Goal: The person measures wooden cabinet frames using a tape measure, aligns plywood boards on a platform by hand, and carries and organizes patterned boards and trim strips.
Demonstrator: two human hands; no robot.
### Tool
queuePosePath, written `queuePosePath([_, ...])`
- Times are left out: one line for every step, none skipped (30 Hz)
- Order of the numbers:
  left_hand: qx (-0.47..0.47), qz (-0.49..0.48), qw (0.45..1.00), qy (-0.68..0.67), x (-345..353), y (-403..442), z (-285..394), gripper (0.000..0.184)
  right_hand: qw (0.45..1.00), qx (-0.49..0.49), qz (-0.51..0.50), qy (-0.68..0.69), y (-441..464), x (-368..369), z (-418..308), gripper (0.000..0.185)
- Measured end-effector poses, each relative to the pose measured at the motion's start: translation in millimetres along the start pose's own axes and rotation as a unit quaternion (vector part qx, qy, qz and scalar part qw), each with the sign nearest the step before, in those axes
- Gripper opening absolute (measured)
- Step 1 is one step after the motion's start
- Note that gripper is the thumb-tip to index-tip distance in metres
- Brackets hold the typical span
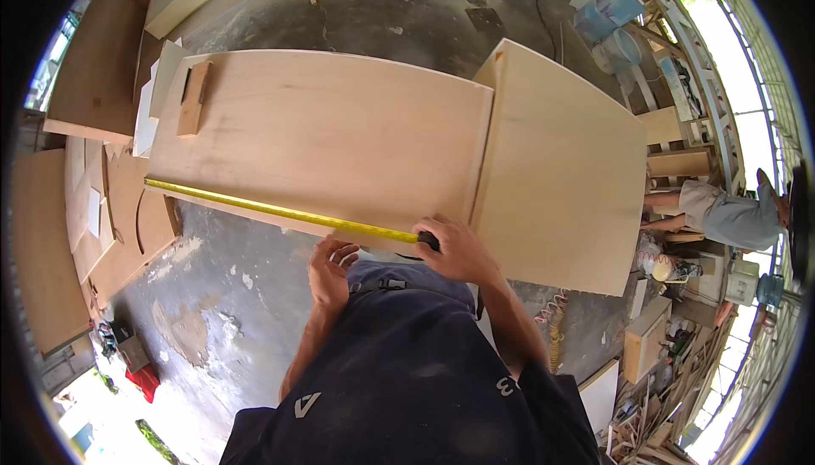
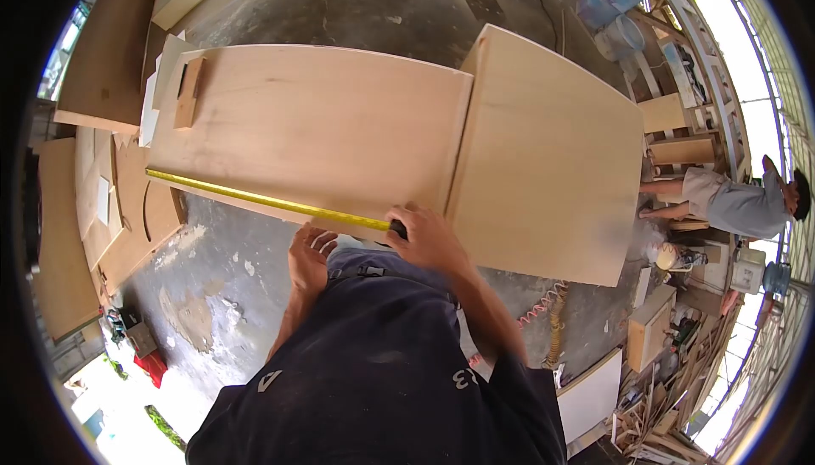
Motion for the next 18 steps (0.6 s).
queuePosePath([0.032,0.036,0.999,-0.003,7,-12,-21,0.022,1.0,-0.002,-0.005,0.004,-17,-20,12,0.022])
queuePosePath([0.063,0.073,0.995,-0.005,13,-25,-42,0.024,1.0,0.019,-0.008,-0.009,-34,-40,24,0.022])
queuePosePath([0.066,0.079,0.995,-0.006,22,-37,-64,0.024,0.999,0.039,-0.01,-0.022,-50,-59,35,0.021])
queuePosePath([0.082,0.068,0.994,0.018,36,-51,-86,0.028,0.999,0.038,-0.015,-0.018,-65,-77,46,0.021])
queuePosePath([0.099,0.057,0.993,0.036,50,-66,-110,0.031,0.999,0.046,-0.011,-0.021,-79,-99,59,0.021])
queuePosePath([0.092,0.067,0.99,0.088,53,-81,-140,0.036,0.998,0.053,-0.007,-0.024,-92,-118,70,0.021])
queuePosePath([0.096,0.074,0.989,0.082,57,-98,-160,0.036,0.999,0.047,-0.014,-0.024,-106,-134,83,0.021])
queuePosePath([0.07,0.031,0.985,0.156,62,-113,-178,0.036,0.999,0.038,-0.01,-0.014,-120,-147,95,0.022])
queuePosePath([0.043,-0.011,0.972,0.229,65,-126,-192,0.037,1.0,0.03,-0.006,-0.004,-133,-158,104,0.024])
queuePosePath([-0.068,-0.03,0.974,0.215,72,-134,-203,0.038,1.0,0.019,-0.018,-0.009,-143,-171,112,0.024])
queuePosePath([-0.065,-0.024,0.977,0.201,76,-142,-216,0.038,0.999,0.032,-0.023,-0.014,-152,-182,119,0.023])
queuePosePath([-0.126,-0.07,0.98,0.141,81,-150,-228,0.037,0.998,0.045,-0.028,-0.019,-160,-192,125,0.023])
queuePosePath([-0.183,-0.117,0.972,0.085,84,-156,-236,0.037,0.998,0.037,-0.037,-0.021,-169,-199,131,0.023])
queuePosePath([-0.178,-0.113,0.975,0.075,93,-163,-239,0.037,0.997,0.061,-0.032,-0.022,-178,-205,138,0.023])
queuePosePath([-0.168,-0.094,0.98,0.052,106,-168,-243,0.039,0.996,0.085,-0.028,-0.024,-185,-212,146,0.023])
queuePosePath([-0.159,-0.074,0.984,0.029,117,-172,-248,0.04,0.996,0.076,-0.036,-0.026,-191,-219,156,0.023])
queuePosePath([-0.154,-0.071,0.985,0.022,121,-167,-258,0.04,0.997,0.071,-0.021,-0.031,-196,-226,165,0.024])
queuePosePath([-0.057,-0.003,0.998,-0.009,120,-157,-271,0.044,0.997,0.065,-0.005,-0.037,-202,-232,173,0.024])
Point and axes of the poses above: each hand's wrist, its own y-axis towards the middle knuckle, its own x-axis out of the palm, z = x × y, the point moved 1 cm from there along y, towards the middle knuckle, and after that the axes turned 12 degrees about z, right-handed, at the moved point
